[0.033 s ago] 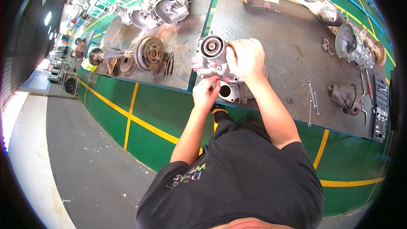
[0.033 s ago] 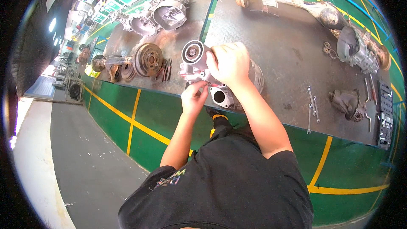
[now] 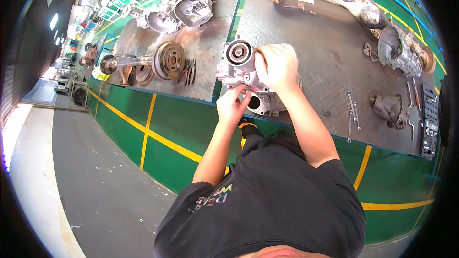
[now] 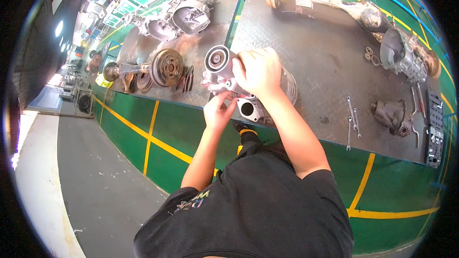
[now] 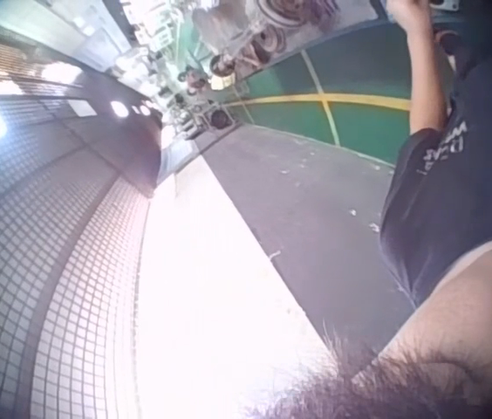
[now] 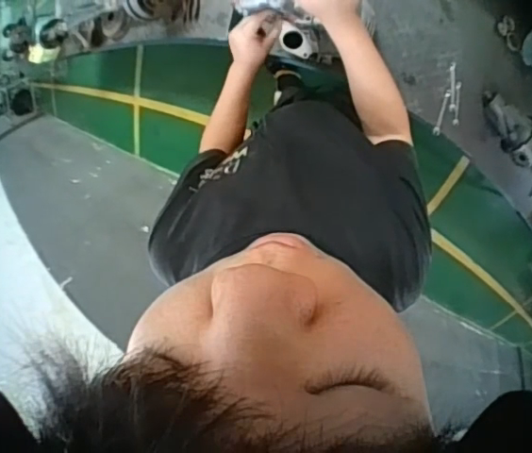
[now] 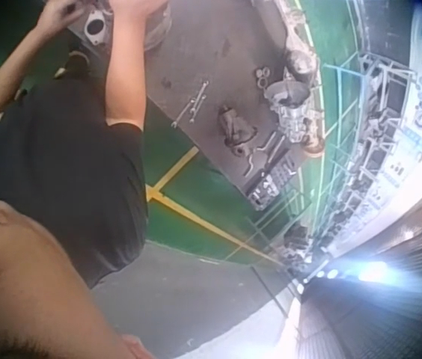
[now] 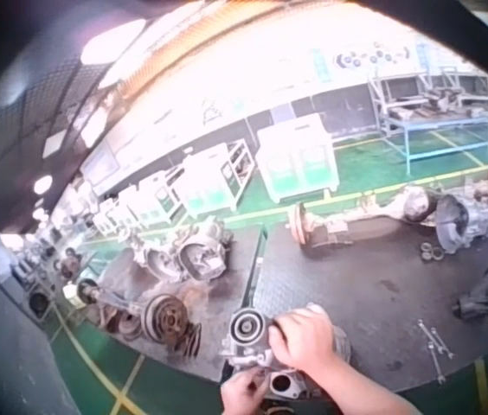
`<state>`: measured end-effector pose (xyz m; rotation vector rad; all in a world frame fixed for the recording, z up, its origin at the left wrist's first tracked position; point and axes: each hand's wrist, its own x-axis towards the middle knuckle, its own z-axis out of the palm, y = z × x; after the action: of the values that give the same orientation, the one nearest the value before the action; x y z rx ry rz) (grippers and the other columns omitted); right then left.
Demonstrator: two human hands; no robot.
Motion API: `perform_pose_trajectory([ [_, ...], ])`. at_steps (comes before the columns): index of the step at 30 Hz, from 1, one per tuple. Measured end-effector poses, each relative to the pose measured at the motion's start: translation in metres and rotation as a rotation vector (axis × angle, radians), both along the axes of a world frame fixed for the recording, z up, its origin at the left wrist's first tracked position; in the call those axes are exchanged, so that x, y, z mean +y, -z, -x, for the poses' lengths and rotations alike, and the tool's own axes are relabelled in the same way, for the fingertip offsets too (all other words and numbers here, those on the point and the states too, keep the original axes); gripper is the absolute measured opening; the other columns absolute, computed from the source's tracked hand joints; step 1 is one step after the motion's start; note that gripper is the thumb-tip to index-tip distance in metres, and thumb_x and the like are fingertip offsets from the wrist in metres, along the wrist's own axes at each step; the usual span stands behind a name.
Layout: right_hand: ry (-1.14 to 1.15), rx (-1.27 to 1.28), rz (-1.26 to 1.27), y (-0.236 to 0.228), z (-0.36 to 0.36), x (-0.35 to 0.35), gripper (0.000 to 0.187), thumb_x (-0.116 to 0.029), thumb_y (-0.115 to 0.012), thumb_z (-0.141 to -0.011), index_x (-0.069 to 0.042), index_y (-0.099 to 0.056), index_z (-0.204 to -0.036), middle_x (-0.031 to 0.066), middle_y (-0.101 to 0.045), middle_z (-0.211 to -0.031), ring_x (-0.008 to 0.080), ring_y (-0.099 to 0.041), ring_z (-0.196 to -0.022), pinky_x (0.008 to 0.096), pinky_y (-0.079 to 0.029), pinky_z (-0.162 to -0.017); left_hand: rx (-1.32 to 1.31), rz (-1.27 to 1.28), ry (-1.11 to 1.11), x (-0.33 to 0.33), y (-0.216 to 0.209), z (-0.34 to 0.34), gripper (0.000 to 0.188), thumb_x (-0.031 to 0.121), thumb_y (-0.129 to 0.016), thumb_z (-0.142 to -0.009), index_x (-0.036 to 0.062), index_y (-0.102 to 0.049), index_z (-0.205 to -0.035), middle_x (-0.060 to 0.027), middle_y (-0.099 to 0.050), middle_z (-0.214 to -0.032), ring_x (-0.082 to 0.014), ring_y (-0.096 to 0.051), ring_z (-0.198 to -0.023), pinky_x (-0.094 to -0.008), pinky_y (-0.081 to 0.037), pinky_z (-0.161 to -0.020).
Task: Assembling an automotive transmission housing or transfer case on a workbench.
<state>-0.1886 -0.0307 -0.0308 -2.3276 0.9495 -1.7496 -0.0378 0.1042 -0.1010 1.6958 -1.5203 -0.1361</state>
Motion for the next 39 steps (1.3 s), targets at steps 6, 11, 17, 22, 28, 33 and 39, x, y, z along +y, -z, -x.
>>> perform_pose_trajectory([
  [6,-0.008,0.039,-0.045,-0.002,0.001,0.002,0.012,-0.019,-0.069,-0.083,-0.008,-0.07,-0.082,0.0098,-0.07,-0.076,0.0285,-0.067,-0.073,0.0412,-0.047,-0.072,-0.307,0.088,-0.147,-0.003,-0.013,0.017,0.019,0.016,-0.083,-0.083,0.0079,-0.073,-0.097,-0.0088,-0.073,-0.088,-0.0274,-0.067,-0.064,-0.0354,-0.055,-0.062],
  [11,0.002,-0.012,0.016,-0.001,0.0,0.0,0.014,-0.023,-0.07,-0.082,-0.01,-0.068,-0.08,0.0081,-0.067,-0.07,0.0275,-0.065,-0.068,0.0412,-0.045,-0.069,-0.312,0.093,-0.096,-0.003,-0.015,0.012,0.018,0.016,-0.082,-0.083,0.0079,-0.073,-0.096,-0.0086,-0.073,-0.089,-0.0294,-0.069,-0.069,-0.0366,-0.055,-0.064],
  [17,-0.005,0.013,-0.021,-0.001,0.001,0.001,0.014,-0.023,-0.07,-0.082,-0.009,-0.07,-0.083,0.0082,-0.068,-0.072,0.0276,-0.066,-0.07,0.0409,-0.046,-0.07,-0.307,-0.004,-0.151,0.0,-0.01,0.016,0.014,0.022,-0.081,-0.085,0.0114,-0.074,-0.091,-0.0066,-0.074,-0.089,-0.0278,-0.072,-0.073,-0.0359,-0.057,-0.065],
  [22,-0.006,0.012,-0.019,-0.002,0.001,0.002,0.015,-0.023,-0.07,-0.082,-0.008,-0.07,-0.084,0.0087,-0.067,-0.071,0.0281,-0.066,-0.07,0.0406,-0.046,-0.07,-0.379,0.14,-0.161,-0.007,-0.011,0.016,0.018,0.026,-0.082,-0.084,0.0117,-0.074,-0.091,-0.0066,-0.074,-0.086,-0.028,-0.071,-0.069,-0.0366,-0.056,-0.062],
  [28,-0.012,0.059,-0.087,-0.008,0.005,0.007,0.012,-0.017,-0.068,-0.084,-0.006,-0.072,-0.085,0.0112,-0.073,-0.081,0.0297,-0.069,-0.076,0.0412,-0.048,-0.075,-0.402,0.046,-0.162,-0.002,-0.009,0.018,0.015,0.018,-0.084,-0.082,0.0122,-0.075,-0.094,-0.008,-0.074,-0.089,-0.0292,-0.071,-0.072,-0.0364,-0.057,-0.064],
  [33,-0.023,0.047,-0.08,-0.009,0.006,0.008,0.011,-0.017,-0.069,-0.083,-0.006,-0.072,-0.085,0.0109,-0.073,-0.081,0.0292,-0.069,-0.076,0.0406,-0.048,-0.075,-0.416,0.224,-0.06,-0.002,0.001,0.006,0.017,0.014,-0.084,-0.081,0.0109,-0.075,-0.095,-0.0073,-0.074,-0.09,-0.028,-0.072,-0.07,-0.0353,-0.057,-0.062],
  [39,-0.027,0.041,-0.068,-0.007,0.006,0.006,0.012,-0.017,-0.07,-0.082,-0.006,-0.072,-0.086,0.0107,-0.072,-0.081,0.0288,-0.068,-0.075,0.0402,-0.048,-0.075,-0.395,0.19,-0.158,-0.005,0.005,0.01,0.019,0.017,-0.085,-0.081,0.0092,-0.072,-0.093,-0.0078,-0.073,-0.081,-0.0236,-0.065,-0.054,-0.0325,-0.051,-0.053],
])
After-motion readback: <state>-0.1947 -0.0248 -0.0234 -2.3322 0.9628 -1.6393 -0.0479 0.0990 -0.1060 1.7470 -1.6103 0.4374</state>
